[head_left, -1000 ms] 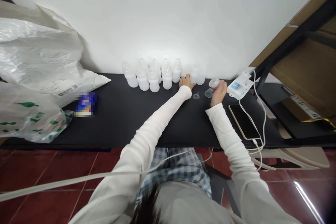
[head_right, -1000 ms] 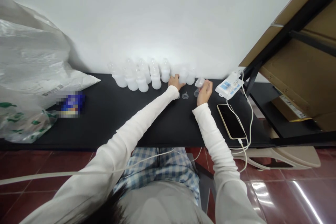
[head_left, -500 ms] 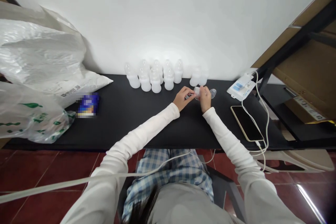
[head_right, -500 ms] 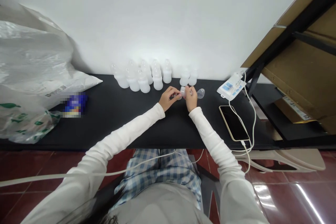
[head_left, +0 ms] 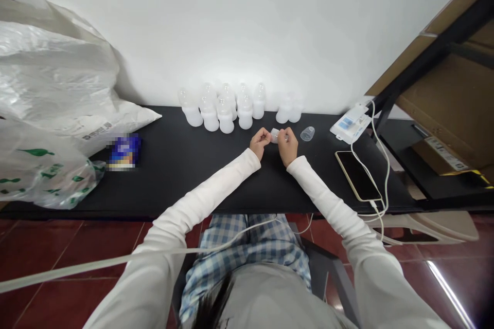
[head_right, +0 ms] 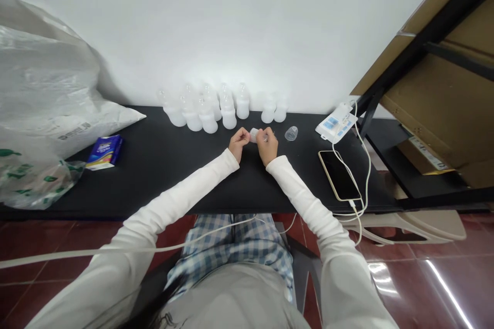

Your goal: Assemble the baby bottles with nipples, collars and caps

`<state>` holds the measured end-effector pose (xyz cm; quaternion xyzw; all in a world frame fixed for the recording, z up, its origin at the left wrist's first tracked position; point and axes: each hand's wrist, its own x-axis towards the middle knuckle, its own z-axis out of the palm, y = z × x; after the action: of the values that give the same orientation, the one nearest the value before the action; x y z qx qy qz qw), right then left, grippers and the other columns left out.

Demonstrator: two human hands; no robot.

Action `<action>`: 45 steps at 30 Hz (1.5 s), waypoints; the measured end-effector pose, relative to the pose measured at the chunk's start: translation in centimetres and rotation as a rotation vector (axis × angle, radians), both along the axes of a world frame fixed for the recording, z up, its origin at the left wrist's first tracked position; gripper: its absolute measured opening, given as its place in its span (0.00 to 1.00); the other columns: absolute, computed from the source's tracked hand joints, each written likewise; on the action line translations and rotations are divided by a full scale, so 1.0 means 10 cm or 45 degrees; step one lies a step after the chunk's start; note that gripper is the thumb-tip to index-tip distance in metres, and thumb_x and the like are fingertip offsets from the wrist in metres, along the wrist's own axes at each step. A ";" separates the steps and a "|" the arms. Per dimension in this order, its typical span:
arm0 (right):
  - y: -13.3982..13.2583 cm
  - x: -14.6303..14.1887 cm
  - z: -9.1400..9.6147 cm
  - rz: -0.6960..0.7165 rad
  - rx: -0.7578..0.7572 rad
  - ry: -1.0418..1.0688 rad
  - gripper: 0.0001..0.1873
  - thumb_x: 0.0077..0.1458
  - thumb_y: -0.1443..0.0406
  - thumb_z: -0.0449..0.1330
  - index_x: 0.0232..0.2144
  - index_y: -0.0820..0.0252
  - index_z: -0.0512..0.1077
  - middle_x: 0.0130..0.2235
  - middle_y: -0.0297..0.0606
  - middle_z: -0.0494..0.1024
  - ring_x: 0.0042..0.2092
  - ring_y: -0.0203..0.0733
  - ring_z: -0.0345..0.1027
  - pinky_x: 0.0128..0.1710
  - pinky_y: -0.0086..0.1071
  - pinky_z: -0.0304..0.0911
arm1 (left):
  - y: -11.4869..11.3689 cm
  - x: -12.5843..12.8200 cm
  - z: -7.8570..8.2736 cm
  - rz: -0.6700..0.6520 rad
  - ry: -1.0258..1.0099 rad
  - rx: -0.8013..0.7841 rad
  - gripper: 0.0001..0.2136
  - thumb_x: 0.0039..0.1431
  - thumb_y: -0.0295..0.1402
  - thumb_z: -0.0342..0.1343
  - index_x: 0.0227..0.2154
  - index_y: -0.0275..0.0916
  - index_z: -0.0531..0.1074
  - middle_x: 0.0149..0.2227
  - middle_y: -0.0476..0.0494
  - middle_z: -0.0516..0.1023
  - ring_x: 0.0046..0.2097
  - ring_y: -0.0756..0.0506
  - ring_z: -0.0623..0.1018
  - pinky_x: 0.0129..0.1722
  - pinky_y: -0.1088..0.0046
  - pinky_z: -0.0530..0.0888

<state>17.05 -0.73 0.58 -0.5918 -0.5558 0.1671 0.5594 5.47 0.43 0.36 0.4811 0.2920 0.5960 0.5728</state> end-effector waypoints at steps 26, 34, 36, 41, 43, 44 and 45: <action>0.12 0.69 0.22 0.306 0.438 -1.158 0.15 0.65 0.64 0.53 0.48 0.48 0.76 0.54 0.43 0.75 0.56 0.48 0.69 0.55 0.44 0.65 | 0.41 -0.41 -0.01 0.068 0.036 -0.567 0.14 0.51 0.35 0.65 0.19 0.36 0.67 0.16 0.53 0.66 0.19 0.55 0.65 0.18 0.78 0.58; 0.12 1.31 0.43 -0.340 0.041 -1.076 0.25 0.63 0.52 0.50 0.54 0.59 0.71 0.44 0.49 0.73 0.48 0.54 0.67 0.49 0.45 0.62 | 0.38 -0.41 -0.01 0.036 -0.096 -0.564 0.18 0.45 0.39 0.70 0.20 0.37 0.66 0.21 0.51 0.72 0.24 0.54 0.71 0.22 0.80 0.66; 0.15 1.35 0.38 -0.293 -0.140 -1.121 0.24 0.62 0.52 0.51 0.52 0.59 0.72 0.43 0.49 0.72 0.46 0.54 0.66 0.47 0.44 0.61 | 0.38 -0.41 -0.03 0.030 -0.089 -0.512 0.19 0.41 0.41 0.72 0.20 0.37 0.66 0.24 0.50 0.75 0.27 0.54 0.73 0.23 0.80 0.68; 0.20 1.32 0.20 -0.177 -0.449 -1.167 0.24 0.60 0.52 0.53 0.52 0.59 0.71 0.43 0.51 0.73 0.45 0.55 0.65 0.44 0.43 0.60 | 0.37 -0.41 -0.06 0.041 -0.073 -0.419 0.22 0.36 0.46 0.73 0.22 0.37 0.68 0.30 0.49 0.78 0.34 0.51 0.77 0.31 0.79 0.72; 0.20 1.30 0.18 -0.239 -0.377 -1.149 0.25 0.61 0.50 0.52 0.52 0.59 0.71 0.46 0.53 0.72 0.48 0.57 0.64 0.46 0.46 0.60 | 0.35 -0.42 -0.05 0.009 -0.060 -0.424 0.23 0.35 0.47 0.74 0.24 0.38 0.68 0.31 0.49 0.78 0.35 0.50 0.78 0.34 0.77 0.74; 0.20 1.28 0.18 -0.282 -0.306 -1.131 0.26 0.61 0.49 0.52 0.52 0.59 0.71 0.48 0.55 0.71 0.49 0.59 0.63 0.48 0.49 0.59 | 0.34 -0.42 -0.04 -0.016 -0.056 -0.434 0.23 0.34 0.47 0.74 0.24 0.38 0.68 0.31 0.49 0.79 0.36 0.50 0.78 0.36 0.76 0.75; 0.20 1.26 0.19 -0.320 -0.220 -1.104 0.27 0.61 0.49 0.51 0.53 0.60 0.71 0.51 0.56 0.69 0.51 0.60 0.63 0.49 0.52 0.58 | 0.33 -0.42 -0.02 -0.045 -0.058 -0.442 0.23 0.35 0.46 0.74 0.25 0.38 0.68 0.32 0.49 0.79 0.37 0.49 0.79 0.37 0.74 0.76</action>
<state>29.64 1.25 2.51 -0.7142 -0.6466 -0.1195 0.2397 1.28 3.72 0.13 0.3663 0.3690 0.5371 0.6642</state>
